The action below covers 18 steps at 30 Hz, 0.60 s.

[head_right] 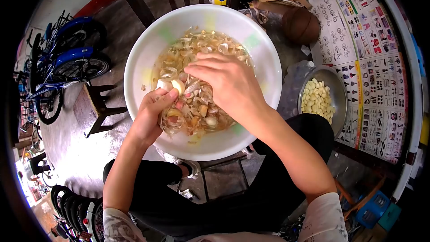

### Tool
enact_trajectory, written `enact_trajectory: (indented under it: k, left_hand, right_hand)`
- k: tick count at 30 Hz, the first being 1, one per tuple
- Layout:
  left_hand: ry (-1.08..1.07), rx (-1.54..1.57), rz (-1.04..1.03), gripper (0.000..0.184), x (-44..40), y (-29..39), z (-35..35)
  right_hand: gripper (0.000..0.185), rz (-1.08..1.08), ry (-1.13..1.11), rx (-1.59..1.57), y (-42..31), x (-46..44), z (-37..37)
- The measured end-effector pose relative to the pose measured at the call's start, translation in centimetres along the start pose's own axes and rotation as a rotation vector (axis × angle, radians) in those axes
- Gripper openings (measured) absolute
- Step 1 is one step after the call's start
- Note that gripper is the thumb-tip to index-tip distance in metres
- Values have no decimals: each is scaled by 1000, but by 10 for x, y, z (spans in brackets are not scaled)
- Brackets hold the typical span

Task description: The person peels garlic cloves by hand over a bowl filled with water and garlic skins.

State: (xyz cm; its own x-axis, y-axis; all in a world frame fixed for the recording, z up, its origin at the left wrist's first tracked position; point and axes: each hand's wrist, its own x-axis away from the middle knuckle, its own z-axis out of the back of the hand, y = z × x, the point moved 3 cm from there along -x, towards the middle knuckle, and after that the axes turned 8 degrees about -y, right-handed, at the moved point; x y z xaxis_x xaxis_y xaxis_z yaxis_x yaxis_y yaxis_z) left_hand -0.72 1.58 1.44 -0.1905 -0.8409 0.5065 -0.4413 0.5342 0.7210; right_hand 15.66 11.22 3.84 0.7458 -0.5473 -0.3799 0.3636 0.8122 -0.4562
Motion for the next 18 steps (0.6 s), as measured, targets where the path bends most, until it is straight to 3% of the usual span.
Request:
enact_trajectory:
  k: [1, 3, 4, 9, 12, 16, 18]
  left_hand:
    - [9, -25, -19, 29, 0, -1, 1]
    - [24, -48, -39, 26, -1, -3, 5]
    - [44, -60, -47, 24, -1, -5, 7]
    - [90, -103, -83, 23, -3, -7, 6]
    - [146, -226, -157, 27, -3, -5, 3]
    - [226, -499, -215, 30, -1, -1, 1]
    - [238, -544, -201, 29, 0, 2, -1]
  right_hand:
    - [15, 60, 30, 41, -4, -3, 1]
    - [17, -93, 73, -267, -13, -5, 7]
    - [17, -89, 71, -270, -16, -5, 8]
    - [19, -186, -171, -564, -21, -3, -2]
    - [18, -209, -76, -688, -18, 1, -10]
    - [21, -324, -134, -766, -15, 4, -11]
    - [13, -296, -32, -676, -11, 4, -12]
